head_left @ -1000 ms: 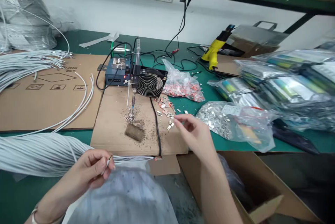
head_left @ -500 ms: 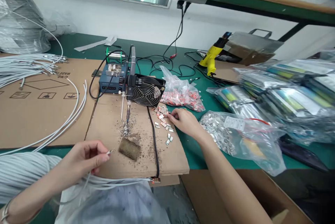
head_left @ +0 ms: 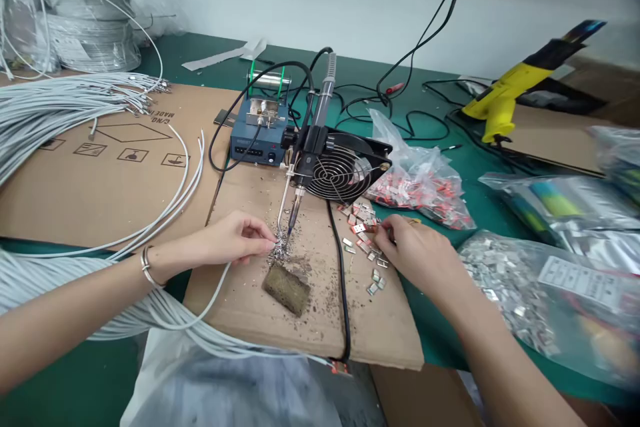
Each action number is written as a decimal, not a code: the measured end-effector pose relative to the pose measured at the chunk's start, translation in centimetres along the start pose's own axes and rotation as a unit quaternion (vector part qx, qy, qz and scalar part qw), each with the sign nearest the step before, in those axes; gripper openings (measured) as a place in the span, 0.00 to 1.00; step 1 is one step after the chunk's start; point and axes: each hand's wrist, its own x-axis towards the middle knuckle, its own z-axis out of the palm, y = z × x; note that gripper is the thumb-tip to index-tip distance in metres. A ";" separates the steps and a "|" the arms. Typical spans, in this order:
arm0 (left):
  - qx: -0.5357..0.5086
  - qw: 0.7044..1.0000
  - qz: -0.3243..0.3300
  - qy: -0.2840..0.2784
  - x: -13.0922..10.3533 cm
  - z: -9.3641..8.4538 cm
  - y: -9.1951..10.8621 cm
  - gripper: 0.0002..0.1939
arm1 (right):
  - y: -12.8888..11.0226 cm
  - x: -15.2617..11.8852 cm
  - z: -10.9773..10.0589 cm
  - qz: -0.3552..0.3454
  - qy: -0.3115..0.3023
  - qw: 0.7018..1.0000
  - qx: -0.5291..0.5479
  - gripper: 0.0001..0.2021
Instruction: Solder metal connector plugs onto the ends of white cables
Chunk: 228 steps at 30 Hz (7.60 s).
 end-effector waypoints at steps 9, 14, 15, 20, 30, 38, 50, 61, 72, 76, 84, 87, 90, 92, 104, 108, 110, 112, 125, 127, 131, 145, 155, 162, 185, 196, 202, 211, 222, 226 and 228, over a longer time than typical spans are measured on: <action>-0.028 1.000 -0.001 -0.011 0.0 0.1 -0.5 0.07 | -0.4 0.0 -1.0 0.056 0.033 0.993 0.094 0.09; -0.038 0.999 -0.028 -0.015 0.0 0.2 -0.3 0.07 | -4.0 -1.3 -3.0 -0.013 0.005 0.909 0.417 0.10; -0.042 0.999 -0.030 -0.013 0.0 0.2 -0.2 0.07 | -5.0 -1.4 -3.3 -0.036 -0.017 0.884 0.465 0.10; -0.052 0.998 -0.040 -0.012 0.0 0.3 0.1 0.08 | -8.9 -1.4 -3.6 -0.070 -0.170 0.776 0.603 0.08; -0.037 0.998 -0.047 -0.030 0.2 0.1 -0.3 0.12 | -10.3 -0.9 -3.4 0.029 -0.300 0.644 0.703 0.09; -0.033 0.998 -0.039 -0.042 0.4 -0.1 -0.3 0.15 | -10.9 -0.8 -2.9 0.064 -0.271 0.582 0.764 0.14; -0.034 0.998 -0.034 -0.031 0.5 0.1 -0.1 0.11 | -10.7 -0.7 -3.2 0.083 -0.271 0.571 0.771 0.14; -0.049 0.998 -0.044 -0.011 0.3 0.3 0.4 0.07 | -10.8 -0.7 -3.3 0.099 -0.254 0.572 0.774 0.13; -0.071 0.996 -0.051 -0.011 0.2 0.4 0.8 0.07 | -10.6 -0.7 -3.3 0.101 -0.252 0.568 0.777 0.13; -0.078 0.995 -0.055 -0.009 0.2 0.5 1.0 0.07 | -10.6 -0.7 -3.4 0.092 -0.247 0.574 0.776 0.12; -0.069 0.996 -0.059 -0.009 0.1 0.4 0.8 0.08 | -10.5 -0.8 -3.4 0.096 -0.247 0.570 0.778 0.12; -0.063 0.996 -0.058 -0.013 0.1 0.3 0.9 0.09 | -10.5 -0.8 -3.2 0.088 -0.249 0.563 0.783 0.09; -0.064 0.996 -0.060 -0.015 0.2 0.2 0.9 0.08 | -10.4 -0.8 -3.2 0.078 -0.246 0.560 0.787 0.07; -0.063 0.996 -0.062 -0.016 0.3 0.2 0.9 0.07 | -10.4 -0.8 -3.2 0.072 -0.243 0.565 0.786 0.07; -0.036 0.997 -0.072 -0.009 0.3 0.2 0.9 0.08 | -10.6 -0.8 -3.3 0.073 -0.235 0.604 0.758 0.12; -0.045 0.996 -0.073 -0.007 0.2 0.3 1.0 0.08 | -10.6 -0.7 -3.2 0.076 -0.234 0.596 0.765 0.12; -0.047 0.996 -0.073 -0.007 0.2 0.3 1.1 0.08 | -10.5 -0.7 -3.2 0.078 -0.237 0.590 0.768 0.12; -0.048 0.996 -0.071 -0.008 0.1 0.3 1.2 0.08 | -10.5 -0.7 -3.1 0.079 -0.240 0.583 0.772 0.11; -0.049 0.996 -0.073 -0.011 0.3 0.3 0.8 0.08 | -10.6 -0.6 -3.4 0.077 -0.234 0.610 0.753 0.11; -0.046 0.996 -0.072 -0.010 0.3 0.3 0.7 0.08 | -10.6 -0.6 -3.3 0.075 -0.232 0.609 0.755 0.11; -0.035 0.997 -0.066 -0.013 0.3 0.2 0.5 0.09 | -10.6 -0.7 -3.3 0.074 -0.235 0.604 0.758 0.09; -0.039 0.997 -0.068 -0.016 0.1 0.2 1.1 0.07 | -10.3 -0.7 -3.2 0.058 -0.250 0.567 0.783 0.06; -0.053 0.996 -0.064 -0.020 0.2 0.2 1.0 0.06 | -10.1 -0.7 -3.0 0.060 -0.256 0.562 0.784 0.05; -0.050 0.996 -0.067 -0.014 0.3 0.3 0.9 0.06 | -10.5 -0.6 -3.3 0.066 -0.244 0.573 0.779 0.05; -0.046 0.997 -0.062 -0.025 0.1 0.1 0.8 0.08 | -10.0 -0.6 -3.0 0.058 -0.266 0.558 0.784 0.05; -0.029 0.996 -0.079 -0.020 0.3 0.2 1.0 0.09 | -10.3 -0.7 -3.3 0.059 -0.251 0.578 0.774 0.06; -0.036 0.996 -0.070 -0.029 0.2 0.2 0.9 0.09 | -10.2 -0.6 -3.2 0.056 -0.260 0.560 0.784 0.04; -0.029 0.995 -0.094 -0.031 0.2 0.2 1.5 0.08 | -10.2 -0.6 -3.1 0.057 -0.257 0.565 0.782 0.06; -0.033 0.996 -0.077 -0.029 0.3 0.2 0.8 0.08 | -10.3 -0.7 -3.3 0.065 -0.250 0.594 0.761 0.08; -0.020 0.997 -0.077 -0.022 0.3 0.3 0.8 0.08 | -10.4 -0.7 -3.4 0.059 -0.246 0.606 0.754 0.07; -0.017 0.997 -0.076 -0.018 0.4 0.3 0.8 0.08 | -10.4 -0.7 -3.4 0.055 -0.244 0.608 0.753 0.06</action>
